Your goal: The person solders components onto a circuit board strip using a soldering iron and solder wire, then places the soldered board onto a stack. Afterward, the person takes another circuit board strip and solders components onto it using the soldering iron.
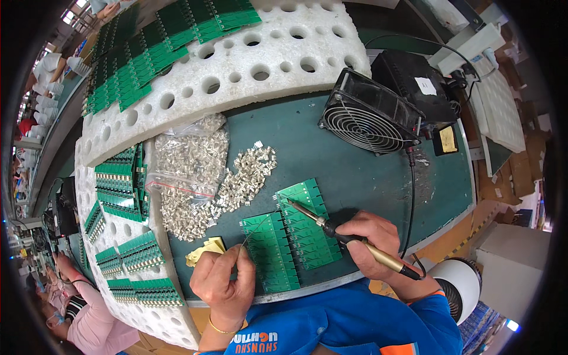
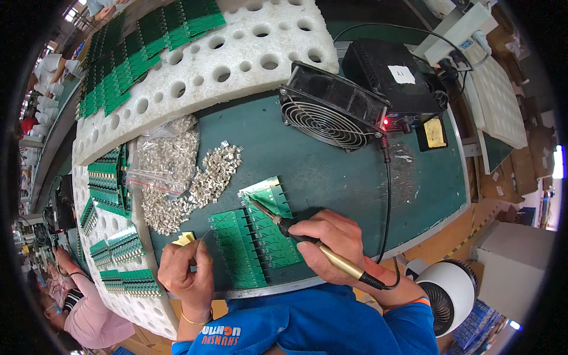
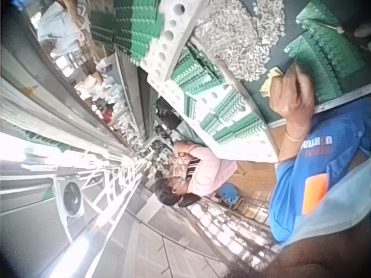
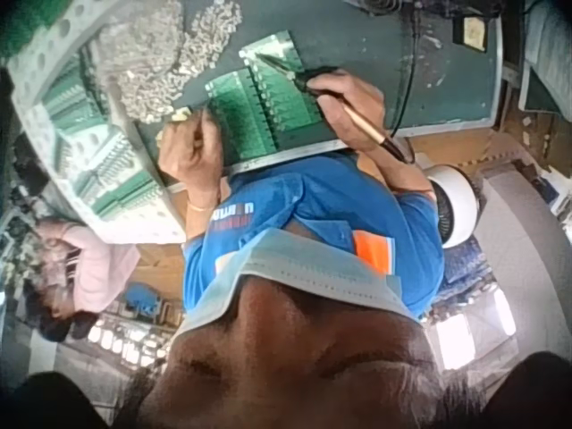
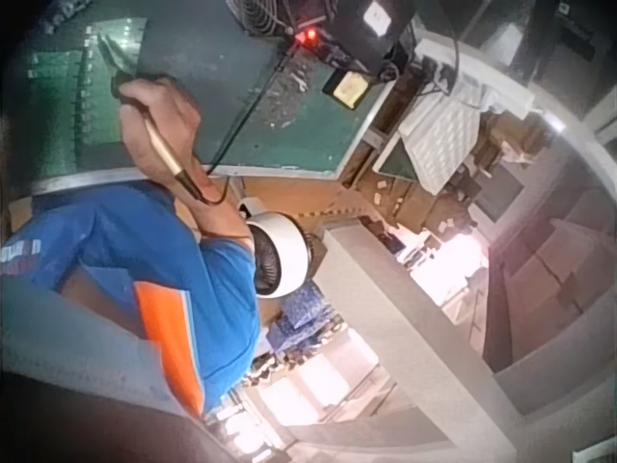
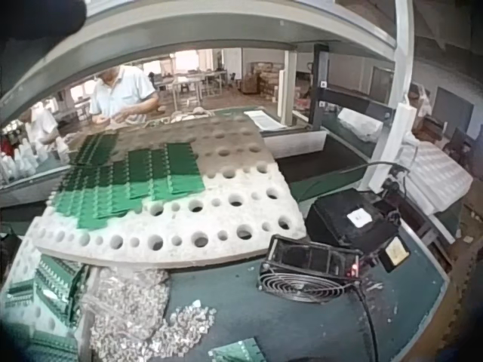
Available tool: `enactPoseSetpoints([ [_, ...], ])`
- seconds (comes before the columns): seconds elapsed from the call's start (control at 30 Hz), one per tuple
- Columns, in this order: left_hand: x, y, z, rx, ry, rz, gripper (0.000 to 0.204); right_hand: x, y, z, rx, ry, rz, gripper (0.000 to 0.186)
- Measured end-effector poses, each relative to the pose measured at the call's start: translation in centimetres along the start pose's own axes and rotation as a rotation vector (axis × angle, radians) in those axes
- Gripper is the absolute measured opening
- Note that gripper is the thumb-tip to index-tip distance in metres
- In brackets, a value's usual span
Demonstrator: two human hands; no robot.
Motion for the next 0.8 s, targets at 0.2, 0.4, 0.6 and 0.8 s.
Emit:
enactPoseSetpoints([
  [0.2, 0.6, 0.5, -0.4, 0.003, -0.013, 0.011, 0.017, 1.1, 0.1, 0.4, 0.01, 0.021, -0.04, 0.02],
  [0.4, 0.8, 0.5, -0.8, -0.018, -0.026, 0.007, 0.017, 1.4, -0.3, 0.2, 0.088, 0.015, -0.169, 0.021],
  [0.6, 0.8, 0.7, -0.8, -0.022, -0.018, 0.018, 0.01, 1.4, -0.3, 0.3, 0.064, 0.06, -0.168, 0.02],
  [0.8, 0.7, 0.7, -0.8, -0.025, -0.017, 0.01, 0.018, 1.3, -0.4, 0.2, 0.068, 0.05, -0.171, 0.02],
])
Point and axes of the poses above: each hand's wrist, its own x-axis towards the middle knuckle, its own z-axis out of the back of the hand, y = z × x, the point moved 1 cm from there along x, towards the middle knuckle
